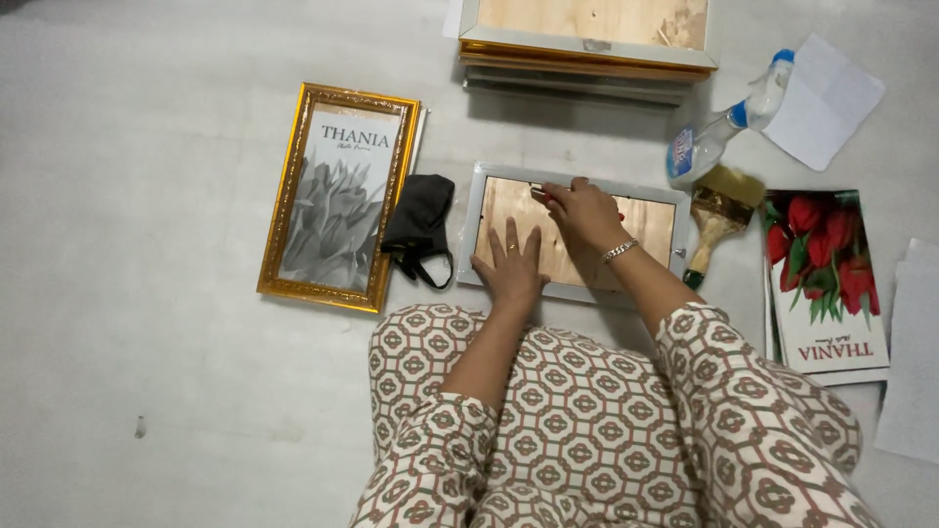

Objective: Assembling a picture frame by cleaning the glass and fitting it into the frame

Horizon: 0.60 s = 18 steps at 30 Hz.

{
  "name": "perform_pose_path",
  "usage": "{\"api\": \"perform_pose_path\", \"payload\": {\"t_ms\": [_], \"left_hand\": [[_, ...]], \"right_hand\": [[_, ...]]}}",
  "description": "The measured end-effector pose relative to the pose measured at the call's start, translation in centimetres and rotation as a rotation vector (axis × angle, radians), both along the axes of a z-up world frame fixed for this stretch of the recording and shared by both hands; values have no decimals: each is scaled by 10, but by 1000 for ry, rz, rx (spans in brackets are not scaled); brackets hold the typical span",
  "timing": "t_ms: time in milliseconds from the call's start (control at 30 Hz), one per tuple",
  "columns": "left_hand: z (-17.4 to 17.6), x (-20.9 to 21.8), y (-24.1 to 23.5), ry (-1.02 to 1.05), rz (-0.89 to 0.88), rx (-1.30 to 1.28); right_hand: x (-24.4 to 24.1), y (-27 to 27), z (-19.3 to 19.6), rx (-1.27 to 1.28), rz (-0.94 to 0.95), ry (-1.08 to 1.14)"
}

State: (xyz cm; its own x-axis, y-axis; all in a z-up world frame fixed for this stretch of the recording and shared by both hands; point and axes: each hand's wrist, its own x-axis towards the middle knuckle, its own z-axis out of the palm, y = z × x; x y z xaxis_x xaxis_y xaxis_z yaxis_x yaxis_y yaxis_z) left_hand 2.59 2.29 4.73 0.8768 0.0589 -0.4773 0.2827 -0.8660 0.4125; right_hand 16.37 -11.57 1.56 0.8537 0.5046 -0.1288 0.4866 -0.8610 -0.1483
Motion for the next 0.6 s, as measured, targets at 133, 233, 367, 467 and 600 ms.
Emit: {"api": "perform_pose_path", "payload": {"t_ms": [133, 233, 367, 467, 600], "left_hand": [[2, 2, 1, 11, 5, -9], [-1, 1, 0, 19, -22, 42], [-13, 4, -3, 31, -38, 49], [-12, 4, -3, 42, -45, 71], [-6, 3, -2, 33, -46, 68]], "right_hand": [[6, 5, -6, 25, 2, -5], [10, 6, -9, -24, 46, -89], [12, 4, -11, -85, 61, -192], [19, 0, -17, -99, 71, -212], [21, 2, -1, -81, 59, -154]]}}
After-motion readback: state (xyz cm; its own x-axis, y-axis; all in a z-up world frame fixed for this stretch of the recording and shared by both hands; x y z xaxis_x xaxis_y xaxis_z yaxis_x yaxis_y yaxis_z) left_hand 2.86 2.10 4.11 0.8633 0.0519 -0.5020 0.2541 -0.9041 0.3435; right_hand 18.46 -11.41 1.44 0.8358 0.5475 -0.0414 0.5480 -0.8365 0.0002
